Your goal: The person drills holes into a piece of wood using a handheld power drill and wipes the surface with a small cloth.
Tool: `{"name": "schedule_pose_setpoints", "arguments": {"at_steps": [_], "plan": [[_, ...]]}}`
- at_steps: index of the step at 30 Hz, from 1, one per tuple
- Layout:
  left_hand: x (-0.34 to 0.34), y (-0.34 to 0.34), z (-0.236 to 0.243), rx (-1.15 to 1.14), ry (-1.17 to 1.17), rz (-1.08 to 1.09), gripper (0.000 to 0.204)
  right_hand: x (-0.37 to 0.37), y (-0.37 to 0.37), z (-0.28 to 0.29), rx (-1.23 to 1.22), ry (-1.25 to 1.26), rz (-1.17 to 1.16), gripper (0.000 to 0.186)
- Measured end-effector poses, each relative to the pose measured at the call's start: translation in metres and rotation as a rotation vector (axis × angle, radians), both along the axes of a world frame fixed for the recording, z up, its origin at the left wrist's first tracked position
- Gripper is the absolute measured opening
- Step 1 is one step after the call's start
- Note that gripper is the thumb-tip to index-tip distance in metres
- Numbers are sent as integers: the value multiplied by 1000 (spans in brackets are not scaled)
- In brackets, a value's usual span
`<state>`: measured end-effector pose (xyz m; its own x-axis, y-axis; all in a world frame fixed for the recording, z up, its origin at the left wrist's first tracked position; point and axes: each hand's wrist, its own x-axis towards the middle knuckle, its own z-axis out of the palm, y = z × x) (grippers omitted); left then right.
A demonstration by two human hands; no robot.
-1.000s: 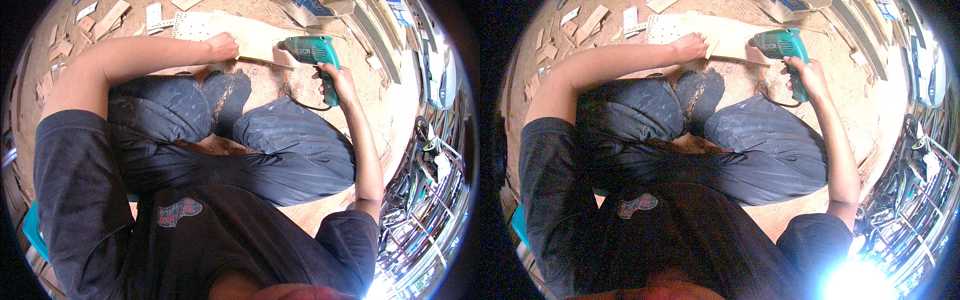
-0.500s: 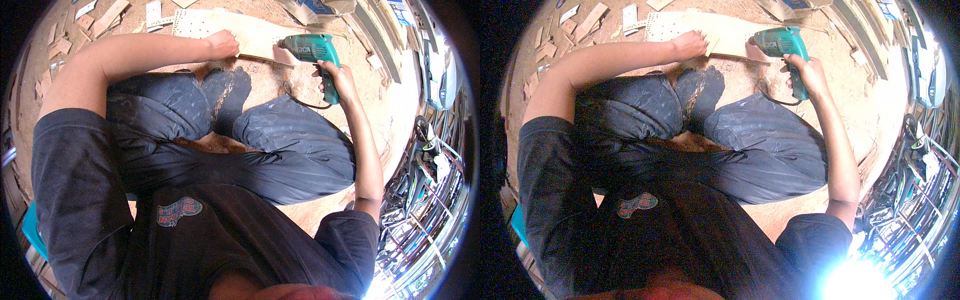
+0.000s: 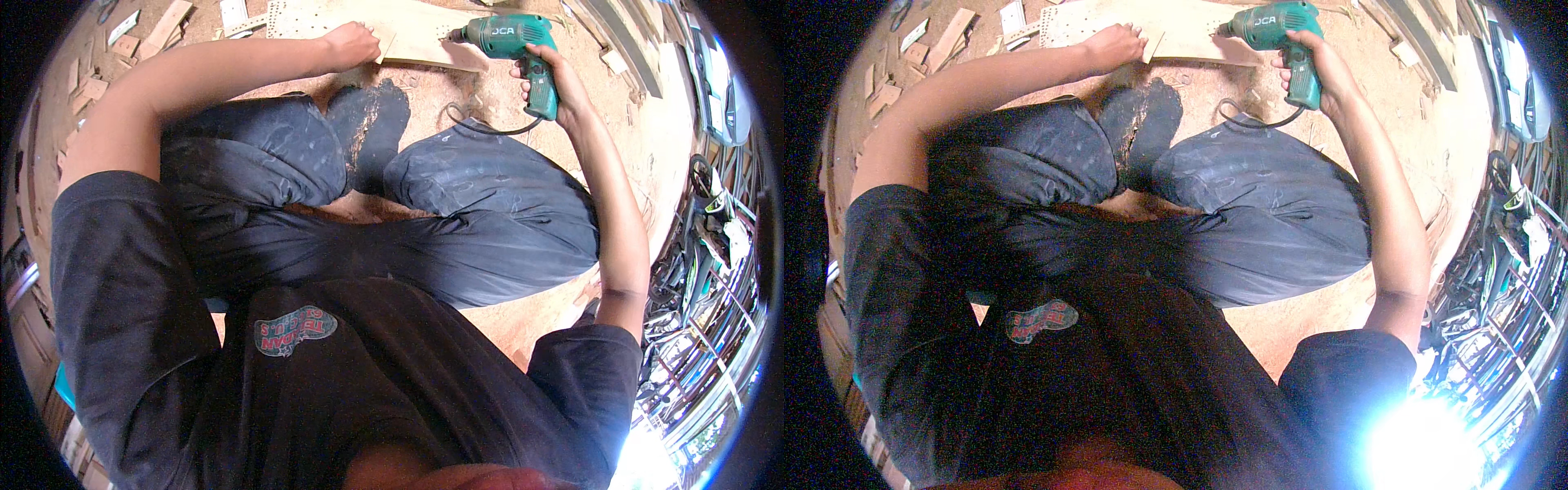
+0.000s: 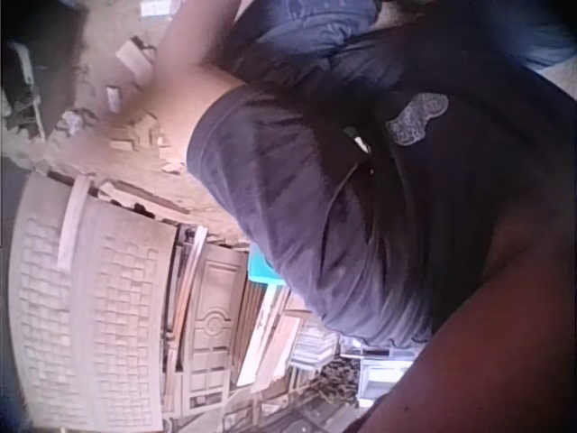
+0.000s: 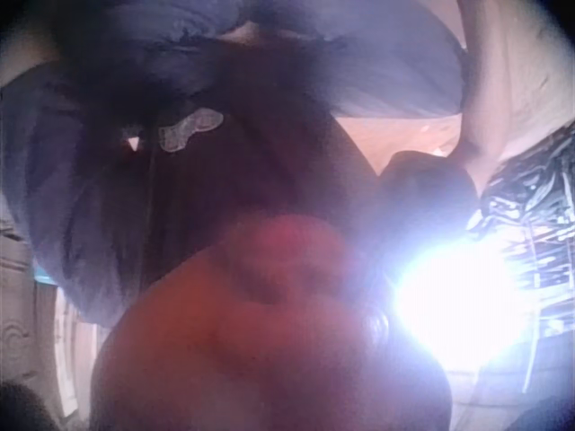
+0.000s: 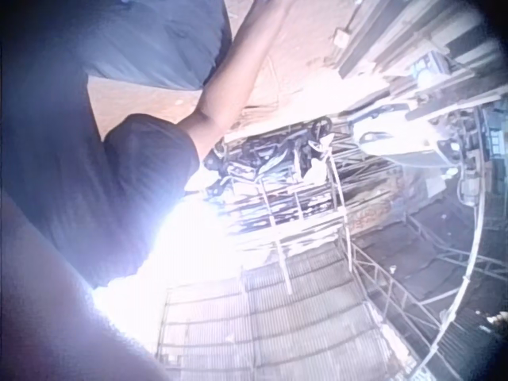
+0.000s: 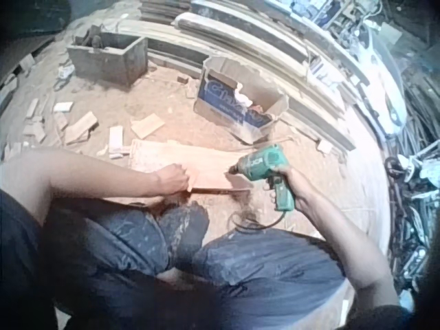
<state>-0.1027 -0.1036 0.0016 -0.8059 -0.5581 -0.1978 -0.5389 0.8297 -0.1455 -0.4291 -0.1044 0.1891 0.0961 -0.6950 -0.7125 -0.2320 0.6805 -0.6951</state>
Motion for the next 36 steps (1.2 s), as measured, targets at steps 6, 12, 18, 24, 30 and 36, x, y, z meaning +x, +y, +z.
{"name": "schedule_pose_setpoints", "arguments": {"at_steps": [6, 12, 18, 24, 30, 36], "plan": [[-4, 2, 11, 8, -53, -19, 20, 8, 6, 7, -70, 106, 70, 32], [-1, 6, 9, -19, -33, -15, 18, 22, 12, 17, -105, 199, 133, 34], [-3, 5, 15, 21, -28, -31, 18, 23, 10, 17, -149, 264, 161, 34], [-2, 5, 7, -2, 13, -13, 17, 23, 9, 19, -172, 291, 162, 35], [-2, 6, 8, -6, 26, 21, 16, 22, 9, 16, -179, 310, 166, 35], [-3, 5, 8, 8, 23, 21, 16, 21, 9, 16, -179, 309, 165, 34]]}}
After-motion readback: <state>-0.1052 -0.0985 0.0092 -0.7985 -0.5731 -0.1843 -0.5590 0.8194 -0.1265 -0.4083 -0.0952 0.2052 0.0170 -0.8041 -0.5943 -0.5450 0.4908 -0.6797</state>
